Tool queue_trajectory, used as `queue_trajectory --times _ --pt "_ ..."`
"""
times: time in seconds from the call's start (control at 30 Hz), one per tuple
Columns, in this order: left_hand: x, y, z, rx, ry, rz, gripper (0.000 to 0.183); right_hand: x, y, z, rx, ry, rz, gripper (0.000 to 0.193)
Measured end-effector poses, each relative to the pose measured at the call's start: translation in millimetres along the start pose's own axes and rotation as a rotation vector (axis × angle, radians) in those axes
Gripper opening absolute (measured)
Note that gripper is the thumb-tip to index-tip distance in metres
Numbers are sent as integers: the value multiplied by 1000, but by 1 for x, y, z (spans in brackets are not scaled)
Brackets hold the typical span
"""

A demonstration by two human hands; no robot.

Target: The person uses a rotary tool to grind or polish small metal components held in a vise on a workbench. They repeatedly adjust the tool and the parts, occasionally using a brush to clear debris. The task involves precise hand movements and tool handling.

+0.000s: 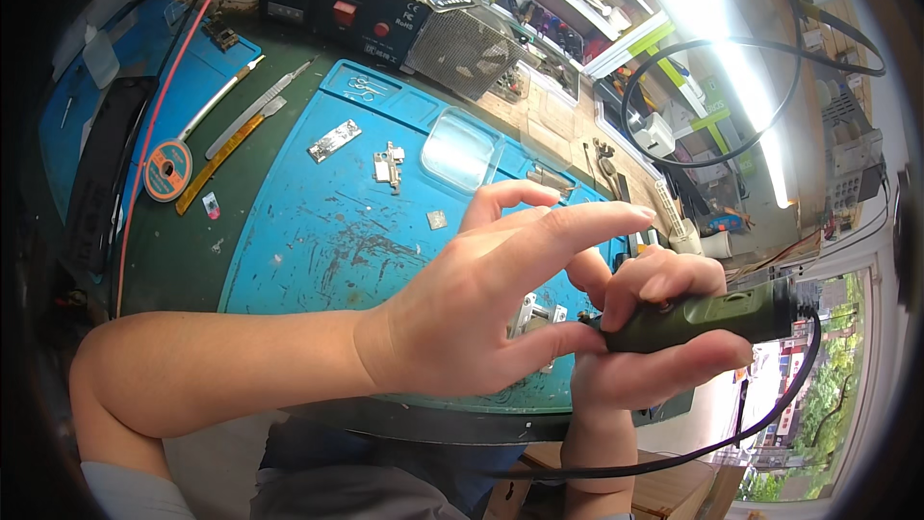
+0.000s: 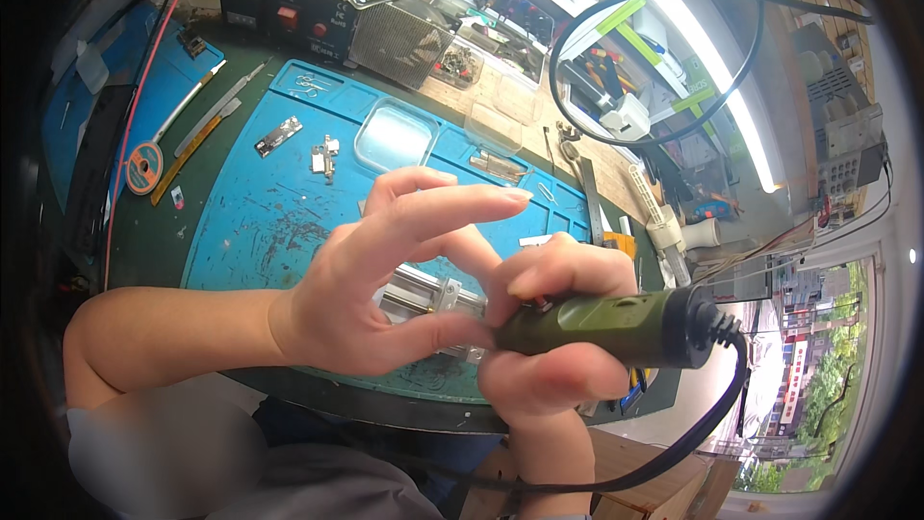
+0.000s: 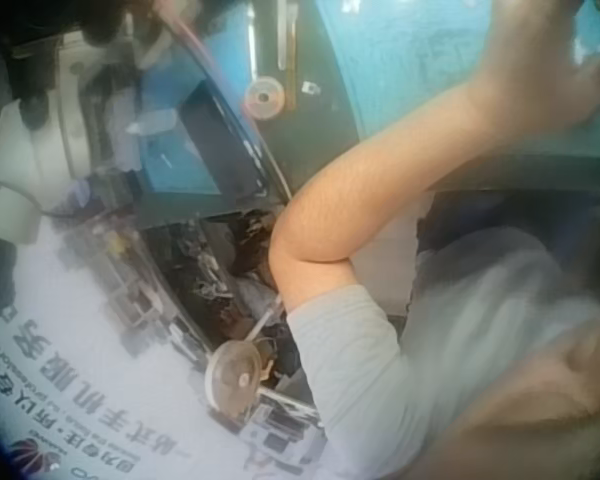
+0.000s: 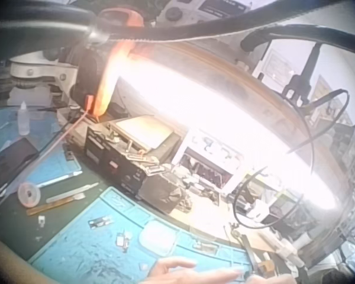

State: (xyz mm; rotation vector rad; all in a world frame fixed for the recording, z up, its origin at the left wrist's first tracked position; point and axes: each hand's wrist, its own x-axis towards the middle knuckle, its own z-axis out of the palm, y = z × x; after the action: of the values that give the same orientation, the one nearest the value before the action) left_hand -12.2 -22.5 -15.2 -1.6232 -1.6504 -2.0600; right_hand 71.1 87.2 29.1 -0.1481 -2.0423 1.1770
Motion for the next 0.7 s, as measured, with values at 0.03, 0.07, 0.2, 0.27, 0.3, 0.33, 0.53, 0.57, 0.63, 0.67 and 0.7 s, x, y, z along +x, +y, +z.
queue_trajectory --times 0.03,0.07,0.2,0.27,0.3,0.33,0.53,0.57,0.63,0.67,0.7 --pt "0 0 0 -7 -5 4 75 0 0 1 -9 9 -19 75" --pt "0 0 0 -7 0 11 75 0 0 2 -21 18 -37 76" --pt "0 0 0 -2 2 17 75 0 3 1 44 11 -53 76" --pt "0 0 0 2 0 12 74 0 2 -1 88 -8 -19 74" --pt "0 1 0 5 1 10 74 1 2 -5 135 -30 10 74" --pt "0 1 0 9 1 11 74 1 1 -8 183 -53 40 75" --pt "0 0 0 27 0 13 75 1 0 -7 127 -52 54 75" --pt "0 0 0 24 -2 9 75 1 0 -7 122 -51 56 75" --pt "-1 0 0 13 -5 -3 75 1 1 -7 113 -51 60 75" --pt "-1 0 0 8 -5 -7 75 1 1 -7 113 -50 60 75" --pt "-1 -1 0 6 -2 -8 75 2 1 -7 112 -50 60 75"
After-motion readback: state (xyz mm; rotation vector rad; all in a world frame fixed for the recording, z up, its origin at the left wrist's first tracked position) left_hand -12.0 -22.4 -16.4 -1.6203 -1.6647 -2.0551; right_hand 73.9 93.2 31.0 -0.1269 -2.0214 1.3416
